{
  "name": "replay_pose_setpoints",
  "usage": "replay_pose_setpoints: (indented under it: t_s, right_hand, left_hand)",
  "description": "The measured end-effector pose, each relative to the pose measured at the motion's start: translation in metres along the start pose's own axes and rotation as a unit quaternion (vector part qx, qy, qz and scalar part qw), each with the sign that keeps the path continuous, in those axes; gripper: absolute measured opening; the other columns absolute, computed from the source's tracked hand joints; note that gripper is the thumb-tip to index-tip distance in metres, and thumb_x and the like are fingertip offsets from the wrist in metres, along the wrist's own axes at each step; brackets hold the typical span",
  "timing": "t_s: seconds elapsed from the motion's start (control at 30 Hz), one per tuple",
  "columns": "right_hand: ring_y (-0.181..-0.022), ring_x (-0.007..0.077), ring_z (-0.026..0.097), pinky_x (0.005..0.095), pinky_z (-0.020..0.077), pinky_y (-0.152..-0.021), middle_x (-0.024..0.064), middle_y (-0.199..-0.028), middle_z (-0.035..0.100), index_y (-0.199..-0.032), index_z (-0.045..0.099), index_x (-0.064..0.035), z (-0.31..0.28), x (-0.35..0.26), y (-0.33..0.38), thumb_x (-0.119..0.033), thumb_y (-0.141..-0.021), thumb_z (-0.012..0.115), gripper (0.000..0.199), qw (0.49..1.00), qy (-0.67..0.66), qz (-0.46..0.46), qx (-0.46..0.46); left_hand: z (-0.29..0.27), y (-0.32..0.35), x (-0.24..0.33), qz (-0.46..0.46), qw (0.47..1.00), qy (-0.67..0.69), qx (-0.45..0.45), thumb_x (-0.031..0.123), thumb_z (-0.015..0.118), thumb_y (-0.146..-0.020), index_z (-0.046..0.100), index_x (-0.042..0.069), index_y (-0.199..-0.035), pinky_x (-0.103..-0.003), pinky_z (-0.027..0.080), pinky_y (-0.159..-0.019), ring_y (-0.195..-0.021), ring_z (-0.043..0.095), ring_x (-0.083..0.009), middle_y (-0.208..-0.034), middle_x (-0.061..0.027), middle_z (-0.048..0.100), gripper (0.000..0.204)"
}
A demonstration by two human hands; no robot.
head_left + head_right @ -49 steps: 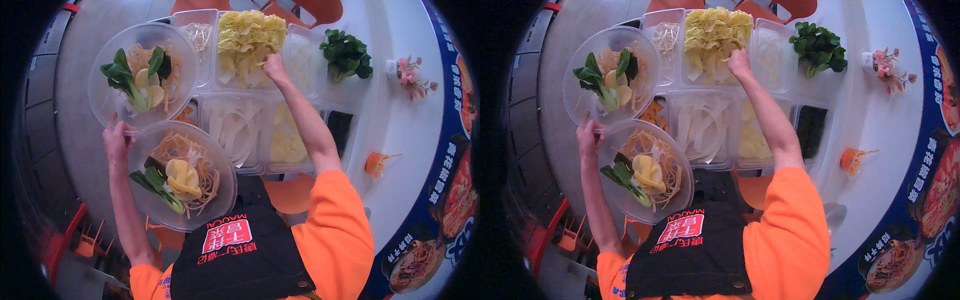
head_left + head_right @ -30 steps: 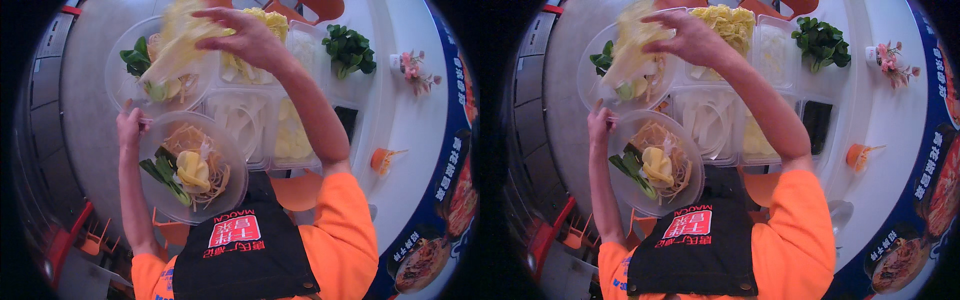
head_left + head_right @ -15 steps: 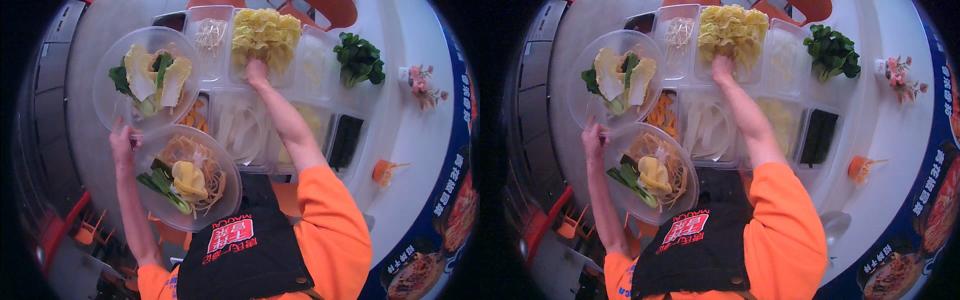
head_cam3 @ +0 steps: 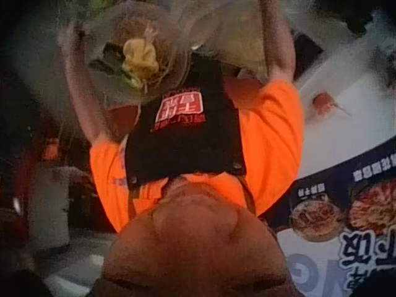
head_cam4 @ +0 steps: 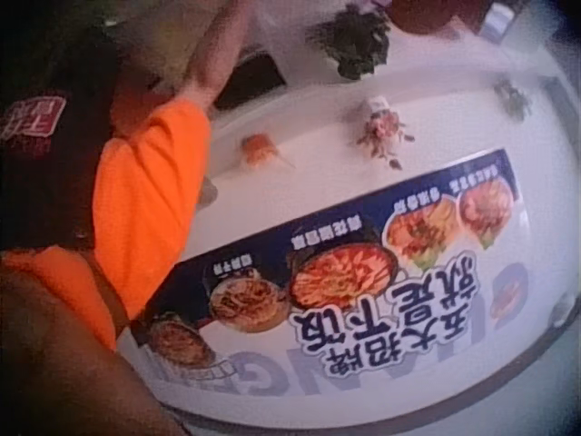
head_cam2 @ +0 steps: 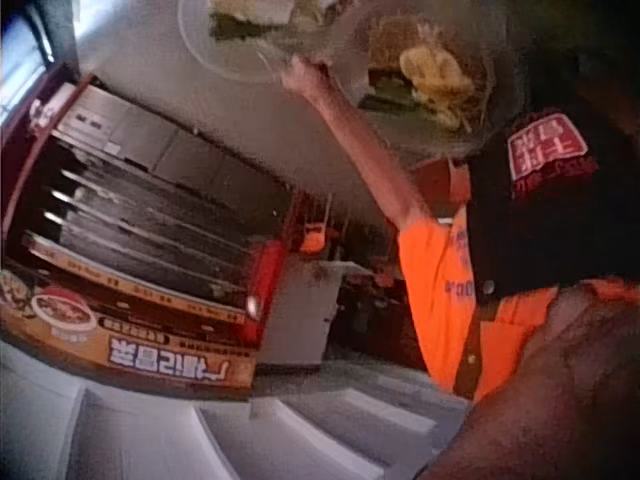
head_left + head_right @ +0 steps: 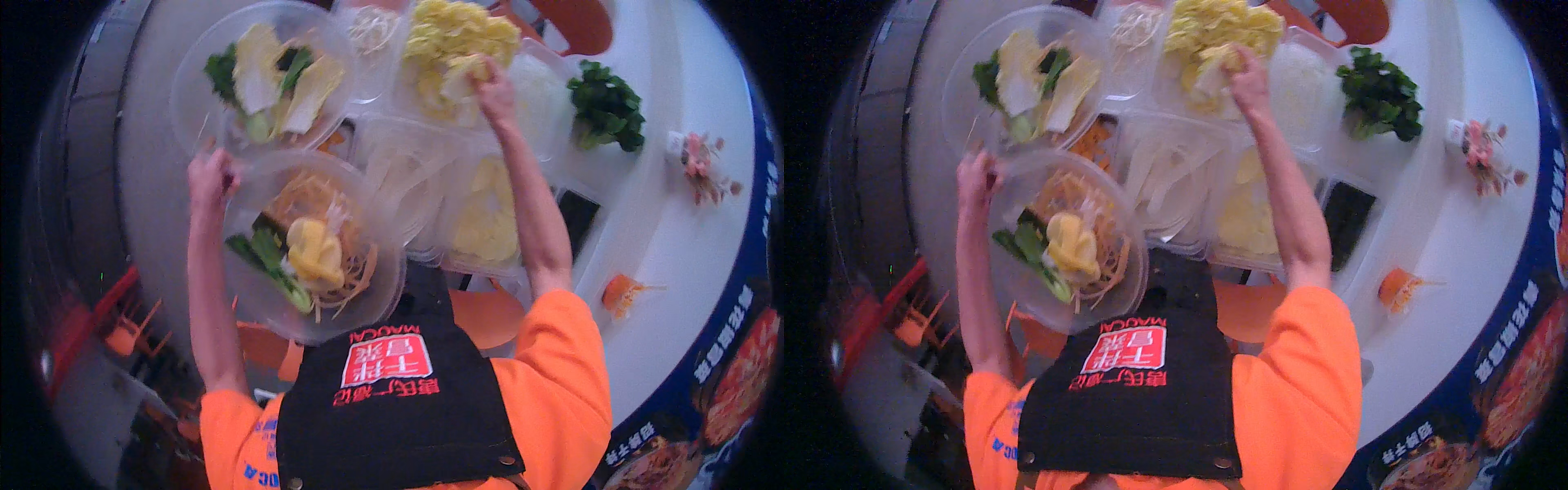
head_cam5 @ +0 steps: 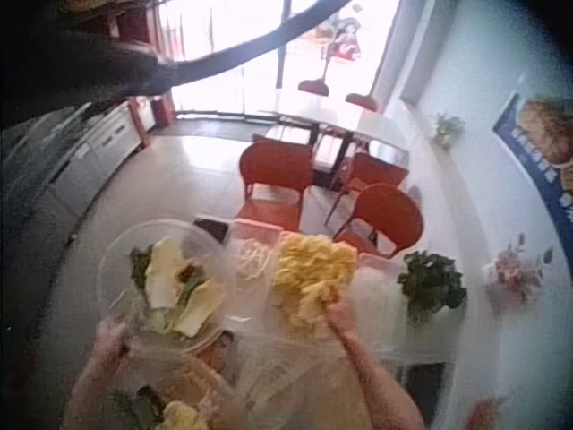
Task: The person assembles two takeaway food containers by adding various ingredients including enoki mushrooms, leafy greens, sliced meat, tofu, bean sprouts, noodles, seaweed, and potato slices. The person uses chopsticks to handle a red sauce and places the filled containers on a digital scale before moving them to a table.
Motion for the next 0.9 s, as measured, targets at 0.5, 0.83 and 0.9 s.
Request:
replay_pose_setpoints:
  t_s: [0.5, 0.83, 0.9]
  right_hand:
    - [-0.100, 0.0164, 0.061, 0.0305, 0.0528, -0.081, 0.0087, -0.114, 0.062, -0.134, 0.049, -0.0083, 0.006, -0.274, 0.186, -0.004, -0.086, 0.064, 0.051, 0.886, -0.324, -0.071, -0.325]
    - [-0.091, 0.0281, 0.065, 0.0364, 0.0521, -0.079, 0.0165, -0.101, 0.066, -0.111, 0.062, 0.0005, 0.076, -0.086, 0.162, -0.014, -0.085, 0.063, 0.029, 0.968, -0.140, 0.023, -0.206]
    - [-0.094, 0.0324, 0.062, 0.0414, 0.0496, -0.084, 0.0176, -0.102, 0.063, -0.117, 0.058, -0.0003, 0.122, -0.068, 0.158, -0.017, -0.083, 0.065, 0.038, 0.971, -0.027, 0.015, -0.237]
  left_hand:
    - [-0.044, 0.013, 0.014, 0.050, 0.998, 0.025, 0.028, 0.006, 0.054, -0.081, 0.037, -0.005, -0.136, -0.026, 0.037, -0.037, -0.044, 0.049, -0.0131, -0.066, -0.0066, 0.056, 0.058]
    - [-0.120, 0.008, -0.047, 0.006, 0.986, 0.132, 0.101, 0.010, 0.054, -0.083, 0.037, -0.004, -0.138, -0.025, 0.037, -0.039, -0.046, 0.049, -0.0142, -0.069, -0.0082, 0.057, 0.059]
    - [-0.125, 0.009, -0.044, 0.007, 0.989, 0.111, 0.099, 0.012, 0.055, -0.084, 0.039, -0.003, -0.136, -0.025, 0.035, -0.039, -0.045, 0.048, -0.0142, -0.069, -0.0078, 0.057, 0.057]
Point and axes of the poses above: each hand's wrist, its own y-axis away from the middle knuckle, its own z-axis out of the palm, x = y × z, the point moved 7 cm from there along -y, towards the middle knuckle
